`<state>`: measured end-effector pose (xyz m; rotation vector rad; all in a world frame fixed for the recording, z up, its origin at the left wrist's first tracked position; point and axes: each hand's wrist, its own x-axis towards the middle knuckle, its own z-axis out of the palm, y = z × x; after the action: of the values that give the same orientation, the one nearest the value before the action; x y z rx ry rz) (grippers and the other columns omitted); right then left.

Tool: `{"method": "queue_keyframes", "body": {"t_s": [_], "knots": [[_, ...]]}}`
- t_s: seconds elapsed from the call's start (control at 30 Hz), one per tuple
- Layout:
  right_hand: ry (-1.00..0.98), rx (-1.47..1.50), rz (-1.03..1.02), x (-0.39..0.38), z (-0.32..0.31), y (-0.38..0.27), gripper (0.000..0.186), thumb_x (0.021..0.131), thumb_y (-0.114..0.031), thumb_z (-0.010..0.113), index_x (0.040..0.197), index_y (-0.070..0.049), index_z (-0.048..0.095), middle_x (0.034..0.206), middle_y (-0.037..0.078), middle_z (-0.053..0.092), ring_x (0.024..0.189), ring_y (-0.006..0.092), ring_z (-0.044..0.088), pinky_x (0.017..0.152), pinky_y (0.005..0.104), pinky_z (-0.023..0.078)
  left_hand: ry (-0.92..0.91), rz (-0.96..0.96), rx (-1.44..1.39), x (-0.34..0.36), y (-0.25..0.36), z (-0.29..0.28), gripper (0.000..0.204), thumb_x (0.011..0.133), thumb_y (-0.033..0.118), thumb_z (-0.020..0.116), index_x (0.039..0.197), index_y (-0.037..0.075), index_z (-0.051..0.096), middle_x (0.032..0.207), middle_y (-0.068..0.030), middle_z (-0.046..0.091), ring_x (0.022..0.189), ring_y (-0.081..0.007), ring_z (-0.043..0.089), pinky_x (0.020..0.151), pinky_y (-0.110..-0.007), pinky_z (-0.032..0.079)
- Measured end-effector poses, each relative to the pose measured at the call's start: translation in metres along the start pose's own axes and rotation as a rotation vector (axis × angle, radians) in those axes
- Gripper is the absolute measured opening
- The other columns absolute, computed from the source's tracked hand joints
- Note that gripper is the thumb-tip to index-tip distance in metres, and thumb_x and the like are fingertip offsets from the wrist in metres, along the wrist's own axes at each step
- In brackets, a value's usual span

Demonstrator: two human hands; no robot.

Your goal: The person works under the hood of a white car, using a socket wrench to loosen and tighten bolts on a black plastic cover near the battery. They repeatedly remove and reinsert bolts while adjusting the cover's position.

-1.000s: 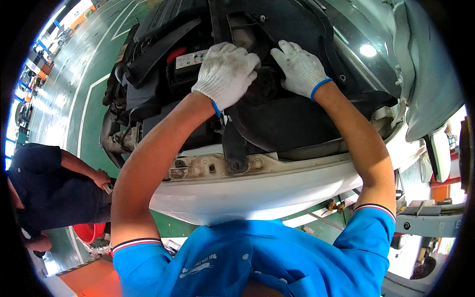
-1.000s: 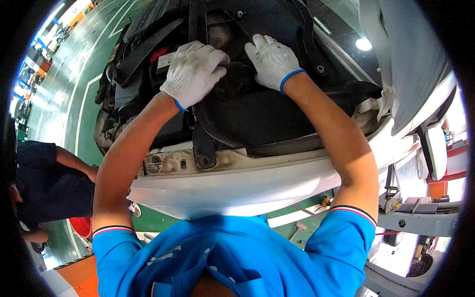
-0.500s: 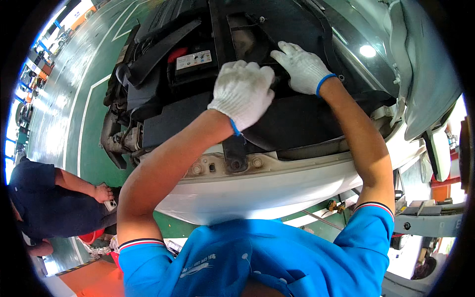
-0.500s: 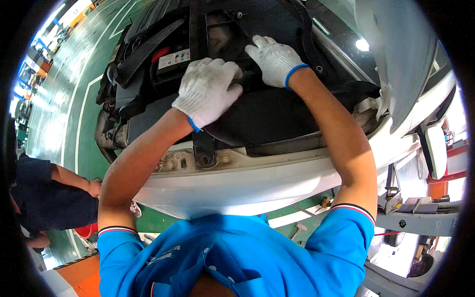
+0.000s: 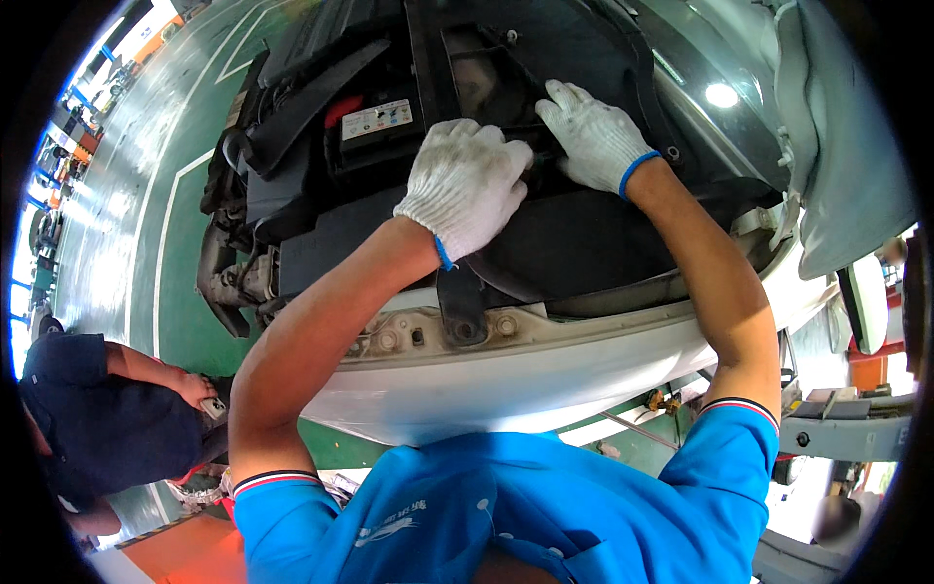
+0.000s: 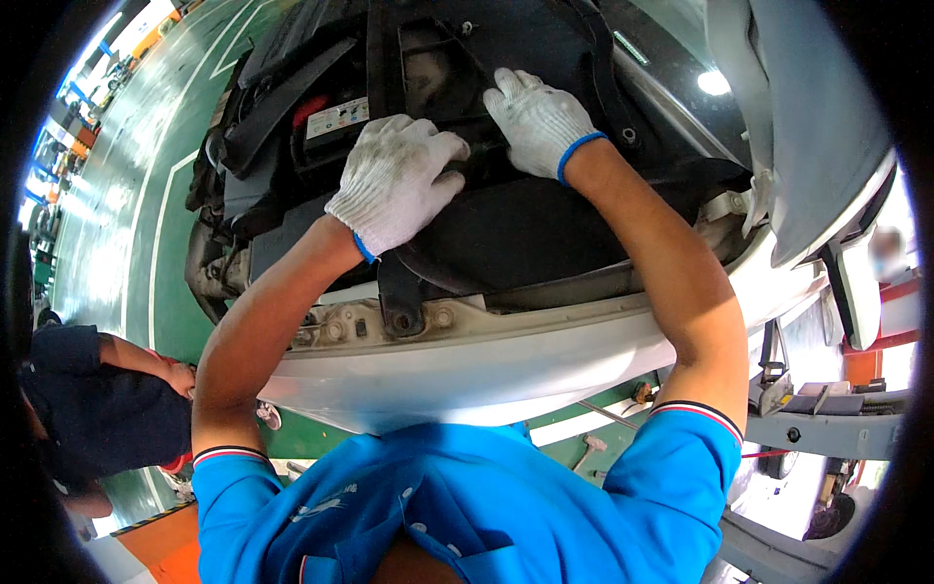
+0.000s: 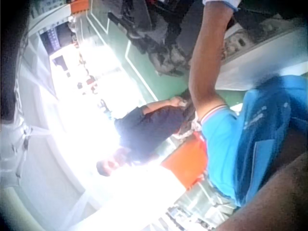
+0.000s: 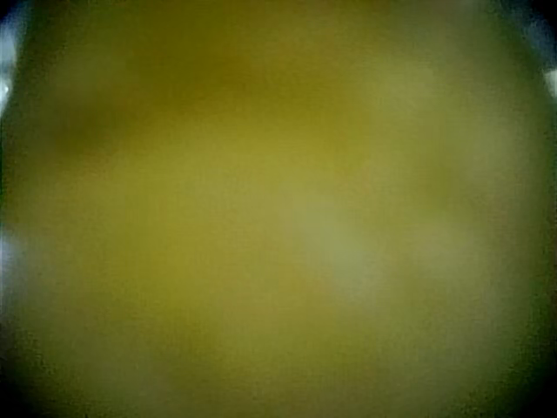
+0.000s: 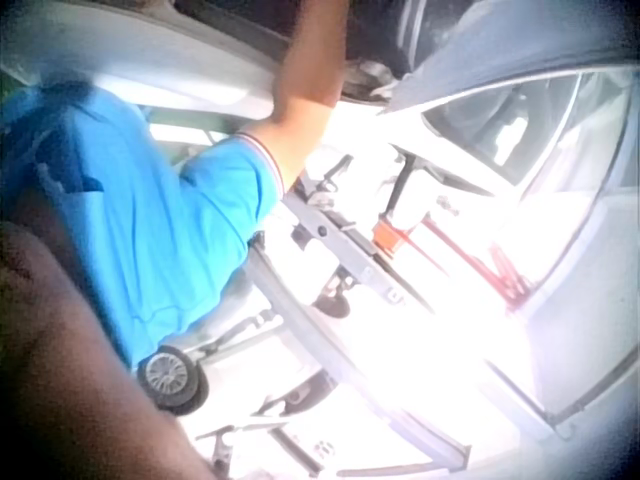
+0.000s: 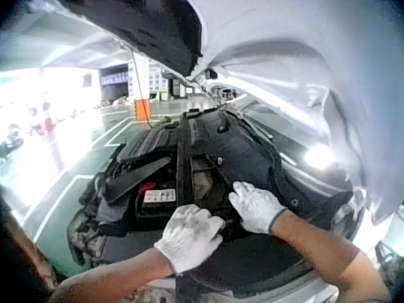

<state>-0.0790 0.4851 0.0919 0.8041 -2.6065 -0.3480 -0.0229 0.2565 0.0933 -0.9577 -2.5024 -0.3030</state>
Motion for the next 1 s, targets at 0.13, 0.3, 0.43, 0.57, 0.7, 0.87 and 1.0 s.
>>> {"method": "queue_keyframes", "body": {"t_s": [0.13, 0.3, 0.43, 0.57, 0.7, 0.87, 1.0], "knots": [[0.022, 0.030, 0.019, 0.002, 0.002, -0.004, 0.042, 0.080, -0.005, 0.073, 0.120, -0.001, 0.061, 0.131, 0.020, 0.056, 0.123, 0.0360, 0.061, 0.100, 0.0446, 0.057, 0.053, 0.071, 0.081, 0.006, -0.013, 0.000, 0.024, 0.088, 0.025, 0.076, 0.108, 0.012, 0.075, 0.094, -0.0094, 0.068, 0.103, -0.0305, 0.066, 0.097, -0.047, 0.050], [0.033, 0.049, 0.030, 0.003, 0.001, -0.008, 0.038, 0.080, -0.004, 0.072, 0.117, -0.002, 0.061, 0.129, 0.019, 0.057, 0.122, 0.0360, 0.061, 0.099, 0.0449, 0.058, 0.131, 0.109, 0.139, 0.013, -0.037, 0.006, 0.022, 0.088, 0.022, 0.076, 0.107, 0.012, 0.075, 0.095, -0.0070, 0.068, 0.103, -0.0289, 0.066, 0.098, -0.047, 0.049], [0.045, 0.044, 0.037, 0.003, 0.003, -0.007, 0.037, 0.080, -0.004, 0.071, 0.116, -0.002, 0.061, 0.130, 0.019, 0.057, 0.123, 0.0365, 0.061, 0.099, 0.0453, 0.057, 0.152, 0.136, 0.168, 0.013, -0.038, 0.005, 0.024, 0.087, 0.024, 0.075, 0.107, 0.011, 0.074, 0.098, -0.0084, 0.070, 0.102, -0.0303, 0.066, 0.097, -0.048, 0.049], [0.057, 0.044, 0.017, 0.003, 0.004, -0.004, 0.038, 0.081, -0.006, 0.072, 0.117, -0.002, 0.062, 0.130, 0.018, 0.057, 0.124, 0.0363, 0.061, 0.099, 0.0449, 0.057, -0.021, -0.047, 0.015, 0.011, -0.007, -0.002, 0.036, 0.088, 0.037, 0.073, 0.110, 0.009, 0.072, 0.097, -0.0145, 0.071, 0.101, -0.0336, 0.068, 0.098, -0.049, 0.049], [0.100, 0.042, -0.011, 0.004, 0.009, -0.002, 0.040, 0.079, -0.006, 0.074, 0.117, -0.002, 0.062, 0.128, 0.018, 0.057, 0.124, 0.0352, 0.061, 0.099, 0.0442, 0.058, -0.066, -0.146, -0.054, 0.005, 0.043, -0.001, 0.035, 0.088, 0.039, 0.075, 0.103, 0.008, 0.073, 0.098, -0.0169, 0.072, 0.098, -0.0338, 0.070, 0.095, -0.048, 0.051], [0.041, 0.048, 0.023, 0.002, 0.002, -0.004, 0.040, 0.078, -0.005, 0.074, 0.116, -0.002, 0.063, 0.126, 0.017, 0.057, 0.123, 0.0348, 0.061, 0.098, 0.0438, 0.058, 0.054, -0.040, -0.010, -0.001, 0.006, -0.002, 0.023, 0.089, 0.027, 0.073, 0.103, 0.009, 0.075, 0.095, -0.0102, 0.070, 0.103, -0.0322, 0.066, 0.097, -0.048, 0.049], [0.053, 0.061, 0.033, 0.003, 0.003, -0.006, 0.037, 0.078, -0.004, 0.074, 0.114, -0.002, 0.064, 0.126, 0.018, 0.058, 0.122, 0.0351, 0.061, 0.099, 0.0429, 0.058, 0.055, 0.013, 0.020, -0.001, -0.009, 0.001, 0.021, 0.089, 0.024, 0.074, 0.105, 0.010, 0.074, 0.099, -0.0093, 0.069, 0.107, -0.0315, 0.064, 0.099, -0.048, 0.048]]}}
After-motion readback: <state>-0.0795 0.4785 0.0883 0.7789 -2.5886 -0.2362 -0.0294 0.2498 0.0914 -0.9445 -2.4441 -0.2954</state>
